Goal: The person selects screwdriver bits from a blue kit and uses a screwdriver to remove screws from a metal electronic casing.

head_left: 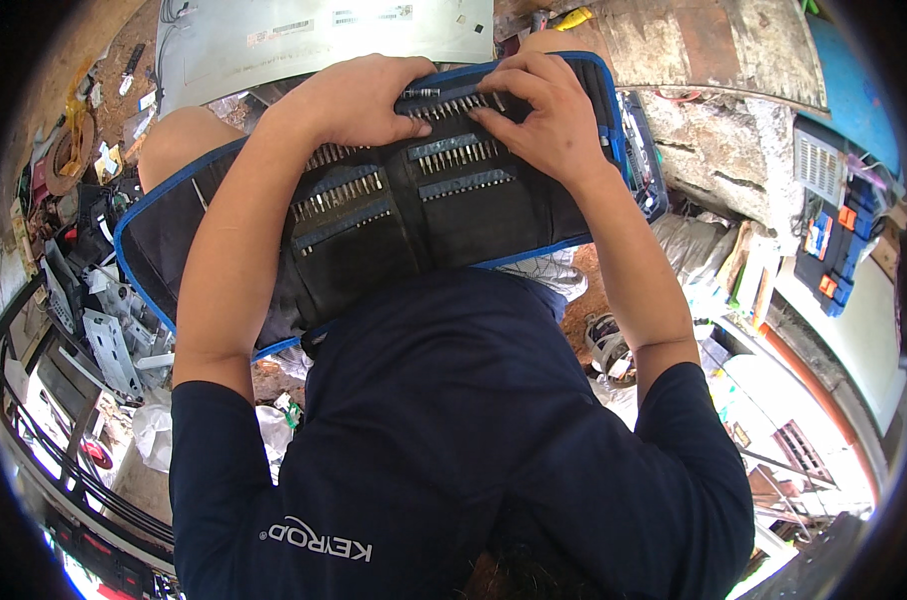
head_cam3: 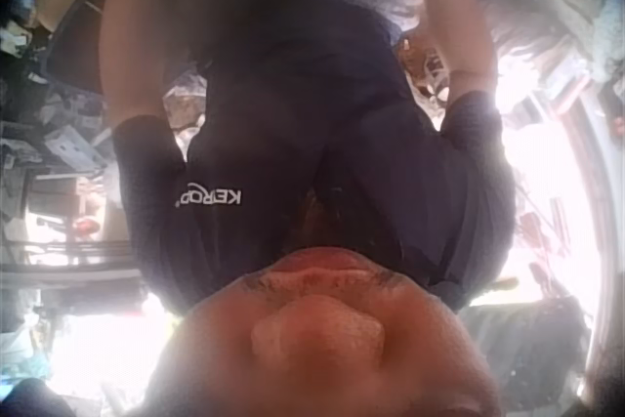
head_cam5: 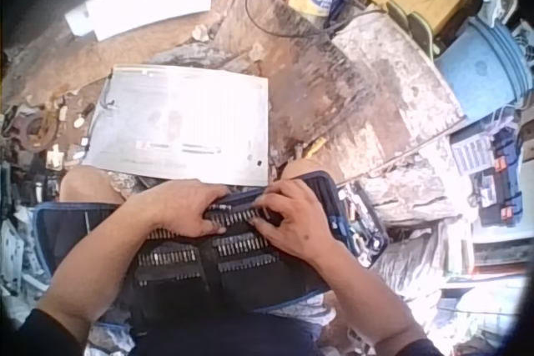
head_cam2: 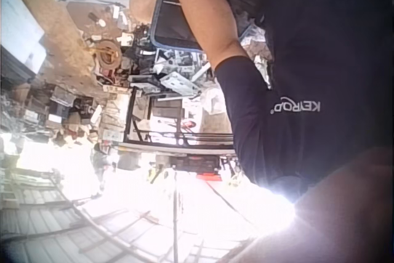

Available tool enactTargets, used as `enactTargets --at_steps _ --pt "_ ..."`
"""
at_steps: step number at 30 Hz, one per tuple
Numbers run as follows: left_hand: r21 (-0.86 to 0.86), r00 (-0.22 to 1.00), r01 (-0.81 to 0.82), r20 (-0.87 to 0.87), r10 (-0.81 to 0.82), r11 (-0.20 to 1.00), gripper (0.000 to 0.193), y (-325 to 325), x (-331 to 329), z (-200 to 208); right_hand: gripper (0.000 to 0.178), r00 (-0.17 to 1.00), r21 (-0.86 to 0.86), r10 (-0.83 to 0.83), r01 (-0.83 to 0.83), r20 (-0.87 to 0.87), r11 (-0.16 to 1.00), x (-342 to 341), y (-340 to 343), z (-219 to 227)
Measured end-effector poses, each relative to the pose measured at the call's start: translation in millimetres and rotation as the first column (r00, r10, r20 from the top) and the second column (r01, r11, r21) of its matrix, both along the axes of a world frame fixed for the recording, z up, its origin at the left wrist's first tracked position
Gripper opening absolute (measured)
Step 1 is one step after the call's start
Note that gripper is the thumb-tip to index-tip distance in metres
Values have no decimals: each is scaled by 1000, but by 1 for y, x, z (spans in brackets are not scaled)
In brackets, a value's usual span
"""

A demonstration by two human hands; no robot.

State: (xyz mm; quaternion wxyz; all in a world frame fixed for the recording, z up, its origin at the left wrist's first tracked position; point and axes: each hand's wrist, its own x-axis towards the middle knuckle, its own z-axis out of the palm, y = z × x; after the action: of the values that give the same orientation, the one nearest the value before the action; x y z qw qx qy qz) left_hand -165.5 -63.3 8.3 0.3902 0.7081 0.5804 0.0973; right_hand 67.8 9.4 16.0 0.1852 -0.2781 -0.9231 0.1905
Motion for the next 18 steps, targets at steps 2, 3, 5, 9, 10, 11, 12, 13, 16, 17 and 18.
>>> enactTargets --at_steps 2,3,5,9,10,11,12,13,16,17,18 --pt "14 1000 -6 -6 6 1000 57 -1 0 -1 22 1000 -1 6 -6 7 1000 1 0 0" --pt "8 1000 -3 0 3 1000 58 0 0 -1 23 1000 -3 12 -12 6 1000 1 0 0" --pt "-6 1000 4 11 -4 1000 61 1 0 -1 24 1000 -9 25 -25 6 1000 2 1 0" --pt "3 1000 -2 -5 2 1000 64 0 0 -3 25 999 -21 53 -53 8 998 2 2 1" --pt "4 1000 -4 -12 4 1000 64 0 1 -3 26 998 -23 60 -59 8 998 2 2 1" --pt "7 1000 -5 -19 5 1000 64 0 1 -3 26 998 -24 66 -66 6 998 2 2 1" --pt "-1 1000 -3 -17 3 1000 64 0 1 -2 27 997 -25 73 -72 4 997 2 1 1" --pt "-9 1000 -2 -16 2 1000 65 1 1 -2 27 997 -27 79 -79 1 997 2 1 1" --pt "-42 1000 1 -13 -1 999 65 2 1 2 25 996 1 89 -89 -20 996 0 0 1" --pt "-53 1000 2 -13 -2 999 65 3 1 3 23 995 0 96 -96 -14 995 0 0 1" --pt "-34 1000 5 -5 -5 999 64 2 0 2 22 995 -1 104 -104 -9 995 -1 0 0"
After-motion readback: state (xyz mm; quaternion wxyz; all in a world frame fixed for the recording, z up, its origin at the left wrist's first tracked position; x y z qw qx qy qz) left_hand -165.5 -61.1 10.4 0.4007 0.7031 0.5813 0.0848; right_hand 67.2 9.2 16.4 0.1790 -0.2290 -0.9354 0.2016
